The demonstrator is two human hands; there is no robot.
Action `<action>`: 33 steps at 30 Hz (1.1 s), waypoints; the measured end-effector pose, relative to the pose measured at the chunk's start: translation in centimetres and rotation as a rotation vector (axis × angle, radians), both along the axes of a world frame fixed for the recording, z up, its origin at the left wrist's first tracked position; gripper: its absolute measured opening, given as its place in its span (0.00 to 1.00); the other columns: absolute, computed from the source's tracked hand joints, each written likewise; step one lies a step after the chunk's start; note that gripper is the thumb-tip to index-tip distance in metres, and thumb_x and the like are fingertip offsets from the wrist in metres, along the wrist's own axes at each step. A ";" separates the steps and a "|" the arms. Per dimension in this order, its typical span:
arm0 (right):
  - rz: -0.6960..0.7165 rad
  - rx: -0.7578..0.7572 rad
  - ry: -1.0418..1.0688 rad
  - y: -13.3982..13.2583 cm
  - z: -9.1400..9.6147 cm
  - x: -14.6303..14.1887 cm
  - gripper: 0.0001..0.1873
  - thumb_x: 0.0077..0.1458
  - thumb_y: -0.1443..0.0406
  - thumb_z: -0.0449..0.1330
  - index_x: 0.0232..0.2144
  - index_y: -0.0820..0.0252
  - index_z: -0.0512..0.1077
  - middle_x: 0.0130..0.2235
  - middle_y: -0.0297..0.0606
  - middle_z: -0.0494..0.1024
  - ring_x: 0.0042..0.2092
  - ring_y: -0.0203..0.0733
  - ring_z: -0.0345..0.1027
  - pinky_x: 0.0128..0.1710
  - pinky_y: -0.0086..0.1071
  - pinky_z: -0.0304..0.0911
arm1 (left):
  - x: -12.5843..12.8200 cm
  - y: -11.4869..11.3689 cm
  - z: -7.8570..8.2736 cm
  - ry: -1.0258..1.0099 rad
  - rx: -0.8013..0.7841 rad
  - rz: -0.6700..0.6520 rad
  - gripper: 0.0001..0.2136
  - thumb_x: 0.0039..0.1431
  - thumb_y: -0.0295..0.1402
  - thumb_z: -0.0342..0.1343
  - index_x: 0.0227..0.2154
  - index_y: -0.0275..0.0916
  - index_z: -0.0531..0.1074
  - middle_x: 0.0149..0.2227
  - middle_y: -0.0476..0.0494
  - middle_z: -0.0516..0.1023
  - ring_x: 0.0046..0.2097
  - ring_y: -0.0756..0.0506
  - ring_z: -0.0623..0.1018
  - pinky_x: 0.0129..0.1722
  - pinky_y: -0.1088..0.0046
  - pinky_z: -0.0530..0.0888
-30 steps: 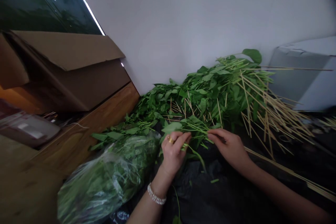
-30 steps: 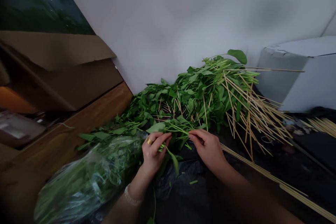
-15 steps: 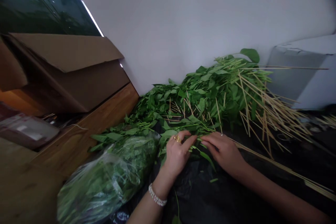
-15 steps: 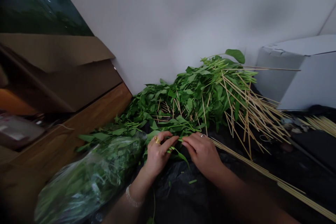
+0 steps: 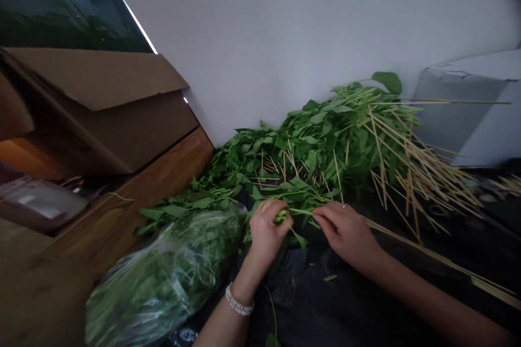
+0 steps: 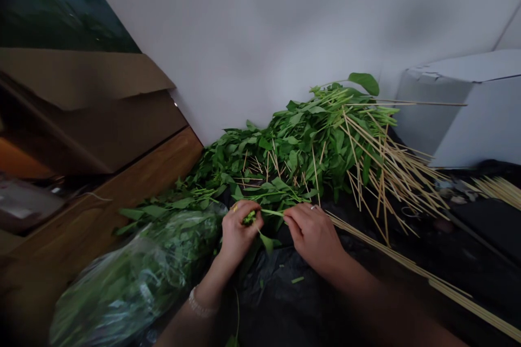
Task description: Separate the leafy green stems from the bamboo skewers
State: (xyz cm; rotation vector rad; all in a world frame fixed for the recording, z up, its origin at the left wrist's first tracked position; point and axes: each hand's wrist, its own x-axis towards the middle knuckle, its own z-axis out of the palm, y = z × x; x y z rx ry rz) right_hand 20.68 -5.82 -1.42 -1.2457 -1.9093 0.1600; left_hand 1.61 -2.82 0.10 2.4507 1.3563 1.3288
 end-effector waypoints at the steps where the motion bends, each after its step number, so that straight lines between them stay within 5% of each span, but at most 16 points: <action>1: 0.008 -0.020 0.028 -0.1 0.1 -0.2 0.11 0.62 0.64 0.50 0.33 0.57 0.72 0.33 0.37 0.76 0.37 0.42 0.68 0.40 0.36 0.60 | 0.3 0.0 0.1 -0.082 -0.045 0.008 0.06 0.51 0.23 0.55 0.30 0.39 0.74 0.31 0.47 0.77 0.36 0.47 0.76 0.40 0.72 0.71; 6: 0.007 -0.087 0.142 -0.2 0.4 -0.2 0.10 0.60 0.65 0.50 0.31 0.57 0.70 0.32 0.36 0.75 0.35 0.40 0.67 0.37 0.34 0.61 | -0.7 1.6 0.1 -0.426 -0.289 0.114 0.06 0.53 0.28 0.51 0.27 0.37 0.74 0.26 0.50 0.74 0.30 0.50 0.74 0.31 0.76 0.69; 9: -0.037 -0.145 0.187 0.2 0.1 0.3 0.09 0.59 0.64 0.52 0.31 0.57 0.71 0.32 0.35 0.75 0.34 0.39 0.67 0.35 0.33 0.61 | -2.7 2.9 0.1 -0.609 -0.220 0.304 0.07 0.55 0.30 0.49 0.27 0.37 0.72 0.27 0.50 0.74 0.30 0.50 0.73 0.31 0.76 0.70; 12: -0.032 -0.170 0.183 0.5 -0.4 0.5 0.09 0.59 0.63 0.52 0.32 0.56 0.71 0.33 0.34 0.75 0.34 0.39 0.68 0.35 0.32 0.60 | -3.0 2.6 0.5 -0.462 -0.122 0.264 0.06 0.58 0.31 0.50 0.31 0.38 0.72 0.31 0.48 0.77 0.35 0.49 0.75 0.37 0.74 0.71; 18: -0.024 -0.079 -0.009 0.2 -0.9 -0.2 0.11 0.63 0.65 0.49 0.34 0.58 0.70 0.34 0.36 0.75 0.38 0.41 0.68 0.40 0.34 0.58 | 0.3 -0.4 0.6 0.184 0.031 -0.156 0.08 0.61 0.29 0.51 0.41 0.40 0.72 0.39 0.45 0.80 0.40 0.46 0.76 0.43 0.69 0.71; 22: -0.028 -0.012 -0.138 -0.2 -0.6 -0.4 0.12 0.63 0.66 0.48 0.34 0.58 0.71 0.33 0.36 0.74 0.38 0.41 0.67 0.40 0.34 0.56 | 0.6 -0.6 -0.2 0.355 0.051 -0.172 0.08 0.61 0.29 0.53 0.42 0.39 0.72 0.37 0.44 0.80 0.38 0.45 0.76 0.42 0.66 0.72; 28: -0.079 0.106 -0.335 -0.5 -0.3 -0.5 0.14 0.63 0.69 0.46 0.34 0.60 0.71 0.34 0.39 0.75 0.39 0.43 0.68 0.41 0.37 0.54 | 0.2 -0.3 -0.2 0.287 0.073 -0.186 0.07 0.61 0.29 0.53 0.40 0.40 0.74 0.36 0.45 0.80 0.37 0.46 0.75 0.39 0.68 0.71; 33: -0.204 -0.046 -0.123 0.2 -0.3 0.6 0.10 0.62 0.65 0.48 0.35 0.58 0.69 0.34 0.35 0.76 0.35 0.40 0.69 0.37 0.33 0.55 | -2.0 0.8 0.8 -0.065 0.155 0.164 0.06 0.61 0.31 0.54 0.37 0.40 0.75 0.34 0.46 0.80 0.36 0.47 0.74 0.38 0.69 0.70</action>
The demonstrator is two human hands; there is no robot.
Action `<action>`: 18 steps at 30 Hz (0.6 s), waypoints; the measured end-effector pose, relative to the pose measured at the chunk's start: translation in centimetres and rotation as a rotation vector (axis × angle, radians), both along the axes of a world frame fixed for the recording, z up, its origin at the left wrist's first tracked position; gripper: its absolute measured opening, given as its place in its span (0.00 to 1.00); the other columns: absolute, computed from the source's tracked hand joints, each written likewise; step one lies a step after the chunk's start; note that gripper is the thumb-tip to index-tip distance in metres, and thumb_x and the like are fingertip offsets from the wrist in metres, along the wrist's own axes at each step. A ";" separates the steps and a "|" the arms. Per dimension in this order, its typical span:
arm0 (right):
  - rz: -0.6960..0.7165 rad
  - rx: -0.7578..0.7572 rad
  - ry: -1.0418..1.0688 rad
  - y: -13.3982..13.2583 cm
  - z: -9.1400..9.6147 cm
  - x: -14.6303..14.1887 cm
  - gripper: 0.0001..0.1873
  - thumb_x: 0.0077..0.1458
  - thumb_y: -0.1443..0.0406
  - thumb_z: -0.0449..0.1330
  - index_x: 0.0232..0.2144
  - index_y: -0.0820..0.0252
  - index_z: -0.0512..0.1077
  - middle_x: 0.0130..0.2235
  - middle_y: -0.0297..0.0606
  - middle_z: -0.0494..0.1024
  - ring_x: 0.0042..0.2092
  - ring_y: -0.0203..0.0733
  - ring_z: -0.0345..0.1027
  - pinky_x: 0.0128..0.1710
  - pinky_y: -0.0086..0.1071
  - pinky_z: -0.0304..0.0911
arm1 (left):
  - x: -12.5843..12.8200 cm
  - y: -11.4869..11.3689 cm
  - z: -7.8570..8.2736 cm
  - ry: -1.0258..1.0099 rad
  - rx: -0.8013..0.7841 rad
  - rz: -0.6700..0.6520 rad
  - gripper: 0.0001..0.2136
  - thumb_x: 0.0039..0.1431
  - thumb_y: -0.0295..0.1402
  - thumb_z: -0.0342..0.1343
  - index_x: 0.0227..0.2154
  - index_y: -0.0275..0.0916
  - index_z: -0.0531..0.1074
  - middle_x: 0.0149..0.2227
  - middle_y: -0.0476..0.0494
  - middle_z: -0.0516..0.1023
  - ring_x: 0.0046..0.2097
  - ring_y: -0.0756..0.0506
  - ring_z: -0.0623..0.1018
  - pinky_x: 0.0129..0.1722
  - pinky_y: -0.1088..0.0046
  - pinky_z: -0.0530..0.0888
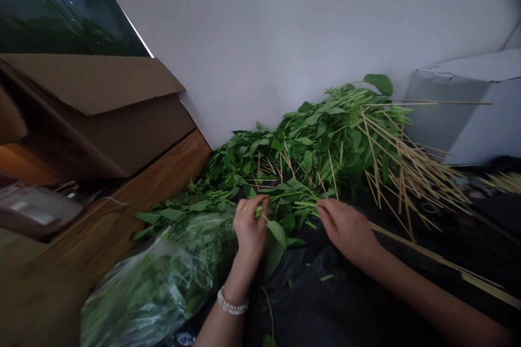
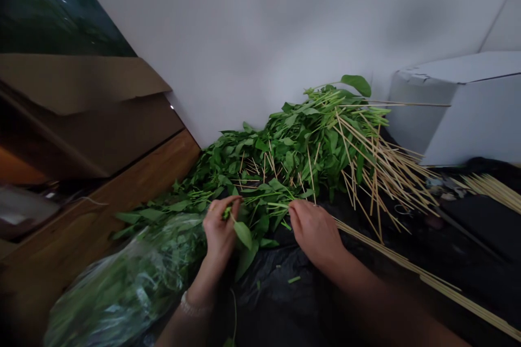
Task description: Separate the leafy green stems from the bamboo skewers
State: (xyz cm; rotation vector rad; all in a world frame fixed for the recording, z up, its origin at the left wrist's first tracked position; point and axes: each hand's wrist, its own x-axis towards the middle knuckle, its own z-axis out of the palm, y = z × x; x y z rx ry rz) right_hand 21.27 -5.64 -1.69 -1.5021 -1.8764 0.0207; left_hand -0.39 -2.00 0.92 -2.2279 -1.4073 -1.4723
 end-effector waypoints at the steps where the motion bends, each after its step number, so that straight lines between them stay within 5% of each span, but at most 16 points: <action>1: -0.015 -0.032 0.052 0.2 0.0 0.2 0.09 0.62 0.64 0.49 0.35 0.57 0.69 0.33 0.34 0.75 0.34 0.39 0.69 0.35 0.32 0.55 | -0.6 0.3 0.1 -0.037 0.016 0.059 0.06 0.61 0.31 0.54 0.37 0.40 0.75 0.33 0.46 0.80 0.36 0.46 0.74 0.38 0.69 0.69; 11: -0.142 -0.213 0.038 0.6 0.4 0.7 0.10 0.61 0.61 0.45 0.35 0.55 0.66 0.26 0.33 0.73 0.29 0.41 0.68 0.28 0.31 0.48 | -0.5 0.0 0.2 -0.004 0.029 0.026 0.05 0.60 0.31 0.55 0.35 0.41 0.76 0.31 0.48 0.80 0.34 0.47 0.72 0.37 0.70 0.68; 15: -0.073 -0.252 0.065 0.4 0.7 0.4 0.13 0.62 0.62 0.43 0.31 0.56 0.64 0.28 0.34 0.73 0.30 0.40 0.67 0.29 0.31 0.49 | -0.2 -0.2 0.3 0.036 0.021 0.012 0.06 0.60 0.32 0.55 0.36 0.42 0.77 0.31 0.47 0.79 0.35 0.46 0.72 0.37 0.69 0.68; 18: 0.128 -0.286 0.212 -0.9 2.3 -0.4 0.14 0.61 0.62 0.44 0.29 0.57 0.65 0.28 0.34 0.72 0.30 0.37 0.65 0.30 0.30 0.52 | -0.9 0.1 0.3 -0.030 -0.006 0.091 0.08 0.61 0.35 0.54 0.36 0.42 0.77 0.31 0.46 0.79 0.36 0.45 0.72 0.38 0.69 0.68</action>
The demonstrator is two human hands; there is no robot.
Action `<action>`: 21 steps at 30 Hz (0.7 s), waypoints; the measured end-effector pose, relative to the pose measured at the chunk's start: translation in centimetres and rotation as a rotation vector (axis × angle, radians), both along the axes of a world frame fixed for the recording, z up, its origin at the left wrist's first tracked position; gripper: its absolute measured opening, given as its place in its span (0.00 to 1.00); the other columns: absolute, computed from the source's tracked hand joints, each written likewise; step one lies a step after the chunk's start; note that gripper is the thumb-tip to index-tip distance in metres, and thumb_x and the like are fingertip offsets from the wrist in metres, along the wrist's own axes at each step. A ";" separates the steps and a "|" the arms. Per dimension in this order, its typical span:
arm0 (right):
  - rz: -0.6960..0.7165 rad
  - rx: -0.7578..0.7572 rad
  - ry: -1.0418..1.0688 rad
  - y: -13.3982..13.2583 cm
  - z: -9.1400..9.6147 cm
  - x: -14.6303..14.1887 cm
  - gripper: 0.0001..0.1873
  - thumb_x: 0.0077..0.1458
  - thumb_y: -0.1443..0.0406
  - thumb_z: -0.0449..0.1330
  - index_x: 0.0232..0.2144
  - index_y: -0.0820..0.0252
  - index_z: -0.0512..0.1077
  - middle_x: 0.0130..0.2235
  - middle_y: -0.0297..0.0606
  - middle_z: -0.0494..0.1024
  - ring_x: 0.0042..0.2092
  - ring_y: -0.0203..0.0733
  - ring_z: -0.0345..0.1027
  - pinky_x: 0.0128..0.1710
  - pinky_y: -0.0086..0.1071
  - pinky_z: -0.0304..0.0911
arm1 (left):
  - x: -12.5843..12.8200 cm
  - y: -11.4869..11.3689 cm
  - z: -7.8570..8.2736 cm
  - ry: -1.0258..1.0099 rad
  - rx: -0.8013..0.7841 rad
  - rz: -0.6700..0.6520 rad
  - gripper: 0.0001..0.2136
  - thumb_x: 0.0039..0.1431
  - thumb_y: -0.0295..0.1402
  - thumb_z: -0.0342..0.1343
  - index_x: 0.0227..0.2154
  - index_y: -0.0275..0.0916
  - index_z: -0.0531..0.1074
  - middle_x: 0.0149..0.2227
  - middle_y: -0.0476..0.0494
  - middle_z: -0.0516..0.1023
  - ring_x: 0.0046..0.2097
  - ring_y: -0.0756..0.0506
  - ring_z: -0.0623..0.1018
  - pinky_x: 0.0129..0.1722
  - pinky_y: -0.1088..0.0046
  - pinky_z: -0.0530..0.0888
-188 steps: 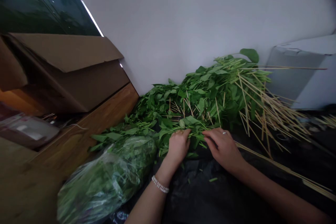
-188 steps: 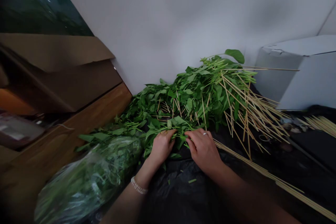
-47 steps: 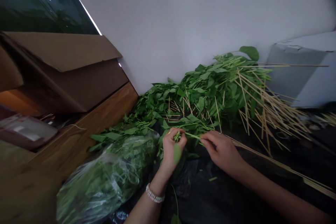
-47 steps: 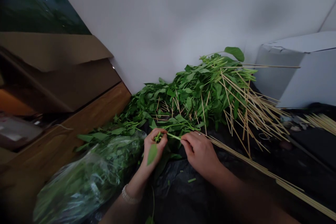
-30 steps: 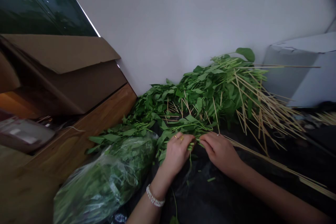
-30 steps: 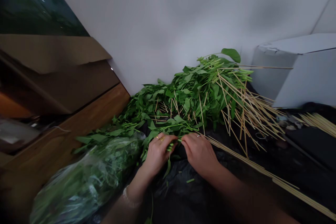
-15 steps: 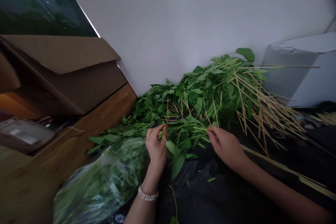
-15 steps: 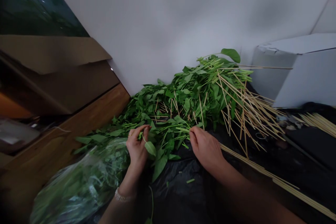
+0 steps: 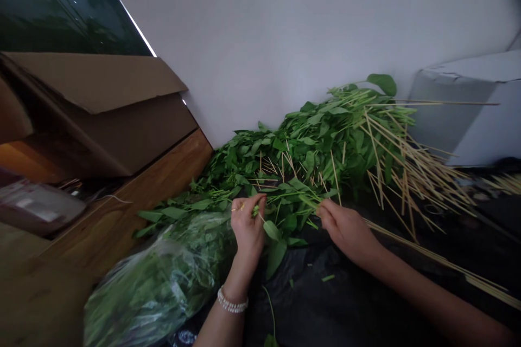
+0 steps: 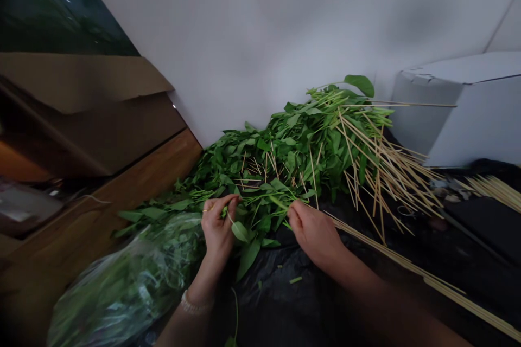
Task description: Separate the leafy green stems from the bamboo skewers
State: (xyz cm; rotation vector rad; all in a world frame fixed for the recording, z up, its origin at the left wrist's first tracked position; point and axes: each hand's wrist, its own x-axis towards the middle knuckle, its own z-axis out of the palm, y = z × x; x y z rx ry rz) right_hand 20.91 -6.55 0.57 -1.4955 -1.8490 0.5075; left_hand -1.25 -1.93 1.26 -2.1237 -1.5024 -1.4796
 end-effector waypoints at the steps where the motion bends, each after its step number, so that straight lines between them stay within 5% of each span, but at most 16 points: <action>1: 0.145 -0.026 0.061 -0.6 0.7 -0.3 0.14 0.61 0.64 0.44 0.27 0.58 0.66 0.27 0.33 0.72 0.29 0.36 0.64 0.31 0.29 0.54 | -0.3 0.2 0.0 -0.030 -0.006 0.034 0.08 0.61 0.36 0.53 0.37 0.42 0.77 0.31 0.46 0.79 0.37 0.45 0.72 0.39 0.68 0.68; 4: 0.653 -0.302 0.209 -2.0 2.3 -1.0 0.13 0.58 0.60 0.53 0.26 0.59 0.71 0.23 0.30 0.72 0.26 0.32 0.64 0.26 0.26 0.54 | -0.9 0.6 0.2 -0.081 -0.011 0.106 0.10 0.62 0.37 0.52 0.35 0.42 0.77 0.33 0.45 0.78 0.41 0.44 0.72 0.42 0.66 0.68; 5: 0.676 -0.355 0.251 -2.1 2.4 -1.1 0.13 0.57 0.58 0.55 0.28 0.59 0.73 0.23 0.30 0.72 0.25 0.32 0.63 0.25 0.25 0.54 | -1.0 0.7 0.3 -0.078 -0.021 0.099 0.10 0.62 0.37 0.52 0.35 0.41 0.77 0.33 0.45 0.78 0.41 0.44 0.73 0.43 0.66 0.68; 10: 0.245 -0.223 0.337 0.3 -0.5 0.1 0.20 0.60 0.55 0.49 0.26 0.60 0.72 0.22 0.32 0.72 0.24 0.33 0.64 0.26 0.27 0.58 | -0.1 0.7 -0.6 0.165 -0.205 -0.168 0.07 0.61 0.35 0.54 0.34 0.41 0.76 0.33 0.45 0.79 0.37 0.46 0.76 0.39 0.69 0.71; 15: 0.176 -0.185 0.317 1.9 -2.7 0.8 0.20 0.60 0.54 0.49 0.25 0.59 0.72 0.22 0.33 0.73 0.23 0.35 0.64 0.25 0.29 0.59 | 0.2 0.5 -1.9 0.535 -0.409 -0.198 0.05 0.52 0.34 0.62 0.33 0.43 0.76 0.31 0.46 0.79 0.34 0.44 0.77 0.33 0.71 0.70; 21: -0.035 -0.040 0.321 2.0 -2.5 1.0 0.16 0.58 0.55 0.51 0.38 0.57 0.73 0.34 0.35 0.78 0.29 0.37 0.69 0.33 0.32 0.64 | 0.4 0.1 -0.9 0.493 -0.204 -0.190 0.05 0.60 0.31 0.55 0.33 0.41 0.76 0.29 0.46 0.77 0.35 0.46 0.75 0.37 0.70 0.68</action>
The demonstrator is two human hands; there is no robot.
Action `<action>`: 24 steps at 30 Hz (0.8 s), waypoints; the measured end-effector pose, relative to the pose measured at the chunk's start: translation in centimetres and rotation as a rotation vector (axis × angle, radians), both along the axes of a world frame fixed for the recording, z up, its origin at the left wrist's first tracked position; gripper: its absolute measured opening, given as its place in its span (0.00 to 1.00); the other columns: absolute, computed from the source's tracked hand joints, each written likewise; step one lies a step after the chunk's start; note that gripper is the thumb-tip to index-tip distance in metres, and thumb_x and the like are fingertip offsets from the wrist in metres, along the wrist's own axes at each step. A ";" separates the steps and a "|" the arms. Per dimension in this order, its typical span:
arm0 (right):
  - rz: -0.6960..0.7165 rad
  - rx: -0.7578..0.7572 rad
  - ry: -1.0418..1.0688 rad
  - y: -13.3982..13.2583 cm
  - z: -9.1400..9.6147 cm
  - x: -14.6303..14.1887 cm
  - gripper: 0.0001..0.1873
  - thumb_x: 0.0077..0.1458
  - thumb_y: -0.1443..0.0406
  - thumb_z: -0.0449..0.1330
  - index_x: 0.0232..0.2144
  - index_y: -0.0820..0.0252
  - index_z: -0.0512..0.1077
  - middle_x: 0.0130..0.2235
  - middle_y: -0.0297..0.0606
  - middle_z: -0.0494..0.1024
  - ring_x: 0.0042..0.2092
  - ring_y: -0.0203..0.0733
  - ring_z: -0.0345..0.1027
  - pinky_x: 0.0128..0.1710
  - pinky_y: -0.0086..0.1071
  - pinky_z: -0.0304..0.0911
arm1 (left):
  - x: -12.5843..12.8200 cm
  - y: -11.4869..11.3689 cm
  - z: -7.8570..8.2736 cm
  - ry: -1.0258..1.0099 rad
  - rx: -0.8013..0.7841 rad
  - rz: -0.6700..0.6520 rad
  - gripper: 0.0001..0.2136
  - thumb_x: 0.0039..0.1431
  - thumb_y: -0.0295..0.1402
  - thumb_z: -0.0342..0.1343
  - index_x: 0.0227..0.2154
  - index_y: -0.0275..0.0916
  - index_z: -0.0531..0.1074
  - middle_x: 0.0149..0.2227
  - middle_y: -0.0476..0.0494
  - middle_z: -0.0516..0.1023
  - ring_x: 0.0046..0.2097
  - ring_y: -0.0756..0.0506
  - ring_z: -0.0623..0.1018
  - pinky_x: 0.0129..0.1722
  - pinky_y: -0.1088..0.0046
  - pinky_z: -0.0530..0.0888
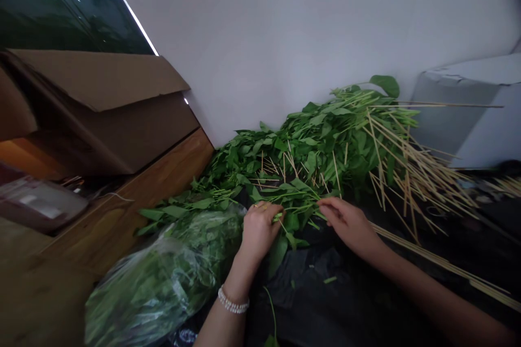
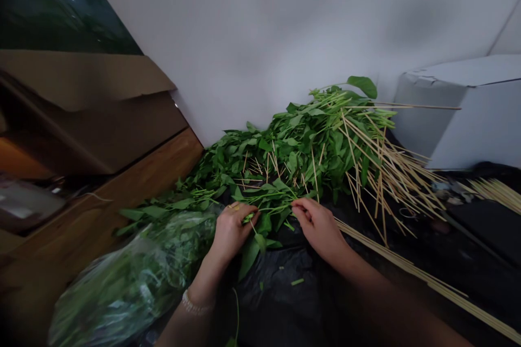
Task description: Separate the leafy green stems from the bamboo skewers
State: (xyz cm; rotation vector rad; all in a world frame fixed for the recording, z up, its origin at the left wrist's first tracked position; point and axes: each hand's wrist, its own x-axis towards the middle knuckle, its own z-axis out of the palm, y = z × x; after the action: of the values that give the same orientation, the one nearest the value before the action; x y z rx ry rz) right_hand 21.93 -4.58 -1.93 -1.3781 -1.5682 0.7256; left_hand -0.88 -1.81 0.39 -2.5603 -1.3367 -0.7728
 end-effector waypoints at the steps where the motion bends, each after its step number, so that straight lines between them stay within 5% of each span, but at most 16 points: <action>1: -0.016 0.016 0.005 0.1 0.1 0.1 0.17 0.58 0.55 0.50 0.40 0.57 0.73 0.36 0.36 0.78 0.31 0.38 0.70 0.34 0.32 0.64 | 0.1 -0.1 0.2 -0.013 0.049 -0.003 0.06 0.60 0.31 0.54 0.34 0.41 0.76 0.29 0.45 0.77 0.35 0.46 0.75 0.38 0.69 0.67; 6: 0.063 0.023 -0.059 0.0 0.1 -0.2 0.17 0.60 0.57 0.49 0.41 0.57 0.73 0.35 0.36 0.78 0.31 0.38 0.71 0.36 0.33 0.64 | 0.6 -0.6 0.4 -0.042 0.158 -0.067 0.06 0.61 0.32 0.54 0.35 0.41 0.76 0.26 0.46 0.75 0.32 0.47 0.72 0.35 0.69 0.65; 10: 0.191 0.015 -0.108 -0.2 0.0 -0.4 0.17 0.60 0.57 0.48 0.29 0.57 0.72 0.25 0.33 0.75 0.27 0.37 0.68 0.32 0.32 0.62 | 0.7 -0.6 0.2 -0.086 0.186 -0.075 0.06 0.60 0.32 0.55 0.37 0.40 0.76 0.26 0.46 0.76 0.32 0.47 0.73 0.35 0.69 0.66; 17: -0.027 -0.061 0.411 0.7 1.1 1.1 0.21 0.55 0.48 0.53 0.32 0.59 0.71 0.26 0.35 0.73 0.24 0.35 0.65 0.22 0.28 0.59 | 0.2 -0.1 0.2 -0.361 0.191 0.099 0.13 0.58 0.32 0.57 0.46 0.40 0.72 0.32 0.45 0.79 0.34 0.46 0.76 0.39 0.68 0.70; 24: 0.042 -0.146 0.451 0.6 0.3 0.2 0.26 0.54 0.44 0.52 0.33 0.61 0.72 0.25 0.37 0.74 0.23 0.34 0.65 0.20 0.27 0.58 | 0.7 -0.6 0.4 -0.366 0.223 0.009 0.06 0.59 0.29 0.55 0.37 0.40 0.76 0.30 0.46 0.79 0.33 0.47 0.75 0.37 0.68 0.69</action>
State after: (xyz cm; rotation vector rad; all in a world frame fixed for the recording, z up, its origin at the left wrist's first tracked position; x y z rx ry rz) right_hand 22.17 -3.95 -1.64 -1.1816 -1.2076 1.1087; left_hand -0.19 -2.42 0.78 -2.3119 -1.2636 -1.3573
